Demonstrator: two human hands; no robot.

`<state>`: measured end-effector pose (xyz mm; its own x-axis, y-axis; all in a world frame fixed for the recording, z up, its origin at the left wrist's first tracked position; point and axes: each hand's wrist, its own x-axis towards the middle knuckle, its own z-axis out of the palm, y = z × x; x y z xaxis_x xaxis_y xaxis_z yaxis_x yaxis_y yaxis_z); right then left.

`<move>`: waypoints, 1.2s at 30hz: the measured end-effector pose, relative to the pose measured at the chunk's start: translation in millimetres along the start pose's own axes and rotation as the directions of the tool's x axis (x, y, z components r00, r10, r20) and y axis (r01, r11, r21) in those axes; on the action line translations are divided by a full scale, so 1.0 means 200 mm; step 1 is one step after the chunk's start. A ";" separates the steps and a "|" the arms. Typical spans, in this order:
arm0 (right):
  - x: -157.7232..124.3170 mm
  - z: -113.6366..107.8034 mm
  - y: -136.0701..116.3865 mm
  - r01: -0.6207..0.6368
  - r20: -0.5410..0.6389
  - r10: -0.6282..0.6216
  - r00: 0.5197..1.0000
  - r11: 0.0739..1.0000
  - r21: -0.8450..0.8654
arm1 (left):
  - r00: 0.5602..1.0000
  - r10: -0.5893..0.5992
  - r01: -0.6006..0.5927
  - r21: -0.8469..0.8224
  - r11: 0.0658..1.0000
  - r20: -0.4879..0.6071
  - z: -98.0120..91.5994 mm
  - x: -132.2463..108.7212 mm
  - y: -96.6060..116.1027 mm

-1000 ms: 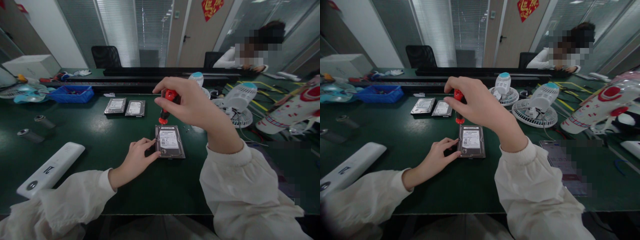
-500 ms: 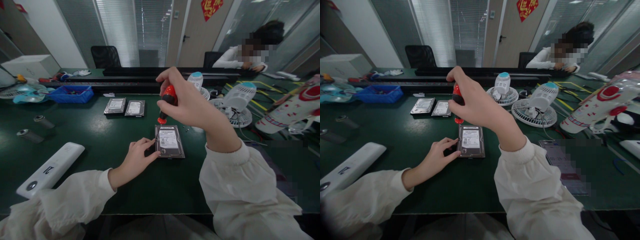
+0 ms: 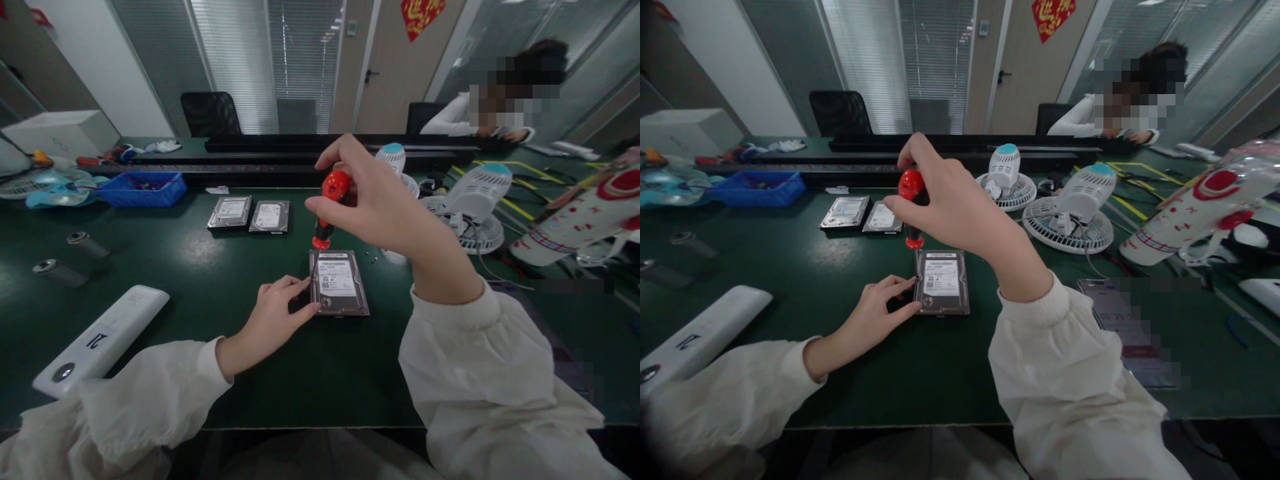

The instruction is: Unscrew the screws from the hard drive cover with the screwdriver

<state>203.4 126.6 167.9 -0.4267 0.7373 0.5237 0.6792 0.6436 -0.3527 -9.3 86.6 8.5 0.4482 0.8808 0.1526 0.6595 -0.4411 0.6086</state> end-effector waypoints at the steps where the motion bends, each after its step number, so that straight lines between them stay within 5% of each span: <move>1: 0.00 0.00 0.00 0.011 -0.006 -0.011 1.000 1.000 0.011 | 1.000 -0.003 0.003 0.003 1.000 0.002 0.00 0.00 0.00; 22: 0.00 0.00 0.02 0.131 0.036 -0.129 0.991 0.990 -0.050 | 1.000 -0.011 0.011 -0.001 1.000 -0.002 0.00 0.01 0.00; 36: -0.01 -0.02 0.03 0.104 0.006 -0.104 0.995 0.991 -0.080 | 1.000 -0.004 0.003 -0.010 1.000 -0.013 0.00 0.01 0.00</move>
<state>210.5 128.4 168.0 -0.4982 0.6679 0.5529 0.6771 0.6980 -0.2331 -8.7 87.6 7.7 0.4377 0.8846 0.1609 0.6550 -0.4363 0.6170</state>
